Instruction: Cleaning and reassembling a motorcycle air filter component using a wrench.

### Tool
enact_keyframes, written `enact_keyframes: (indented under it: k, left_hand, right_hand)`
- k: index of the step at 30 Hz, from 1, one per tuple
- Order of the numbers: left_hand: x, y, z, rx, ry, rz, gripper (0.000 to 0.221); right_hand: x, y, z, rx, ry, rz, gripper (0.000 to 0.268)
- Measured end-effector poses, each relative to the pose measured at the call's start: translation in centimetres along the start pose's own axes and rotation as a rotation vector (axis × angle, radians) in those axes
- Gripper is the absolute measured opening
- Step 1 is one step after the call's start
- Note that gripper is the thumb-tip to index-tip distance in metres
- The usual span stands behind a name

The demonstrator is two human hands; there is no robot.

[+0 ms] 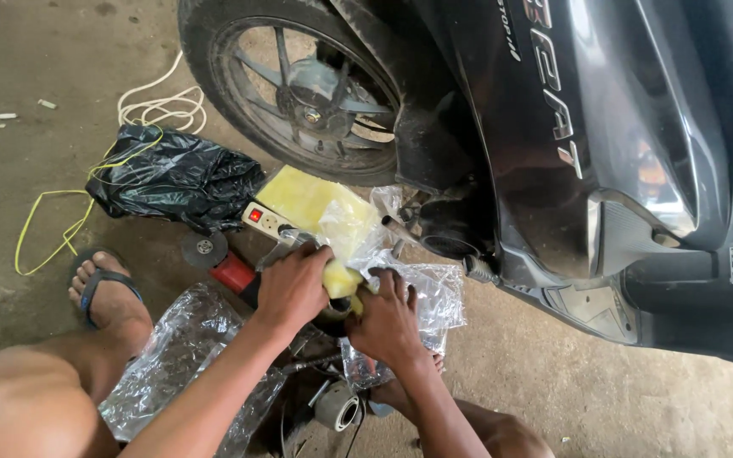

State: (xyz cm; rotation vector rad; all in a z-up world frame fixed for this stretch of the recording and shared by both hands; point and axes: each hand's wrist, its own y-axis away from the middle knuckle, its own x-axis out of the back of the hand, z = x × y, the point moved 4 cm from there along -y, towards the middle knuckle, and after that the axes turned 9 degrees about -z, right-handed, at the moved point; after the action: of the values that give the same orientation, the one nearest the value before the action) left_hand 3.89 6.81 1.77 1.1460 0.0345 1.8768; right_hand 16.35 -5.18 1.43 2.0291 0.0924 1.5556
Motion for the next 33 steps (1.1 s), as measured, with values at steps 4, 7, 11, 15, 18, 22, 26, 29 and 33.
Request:
enact_keyframes:
  k: [4,7,11,15,18,22,26,29,33]
  left_hand:
    - [-1.0,-0.4,-1.1,0.047,-0.046,-0.011,0.03]
    - [-1.6,0.2,-1.7,0.048,-0.027,-0.027,0.031]
    - [-0.6,1.8,-0.9,0.025,0.001,-0.236,0.04]
    - [1.2,3.3,0.0,-0.037,0.096,-0.394,0.072]
    - [3.7,4.5,1.6,-0.182,0.235,-0.233,0.068]
    - [0.4,4.9,-0.3,-0.326,0.236,0.029,0.053]
    - [-4.8,4.3,-2.6,-0.255,0.13,0.121,0.119]
    - [-8.4,3.0,-3.2,-0.127,0.051,0.07,0.147]
    - [-9.3,3.3,-1.8,-0.181,0.02,0.085,0.127]
  right_hand:
    - [-2.5,-0.9,0.3,-0.011,0.016,-0.153,0.067]
    - [-0.9,1.0,-0.6,0.006,0.047,-0.079,0.051]
    - [-0.8,1.7,0.1,0.012,0.0,-0.07,0.04]
    - [-1.2,1.7,0.2,0.019,-0.018,-0.072,0.042]
    - [-0.3,1.9,-0.3,0.042,-0.052,-0.069,0.044]
    - [-2.4,-0.1,2.0,0.028,-0.097,-0.083,0.052]
    - [0.7,1.1,0.9,-0.001,-0.138,-0.041,0.048]
    - [0.6,1.5,1.6,0.075,-0.113,-0.038,0.044]
    - [4.3,3.8,1.2,0.069,-0.153,-0.123,0.049]
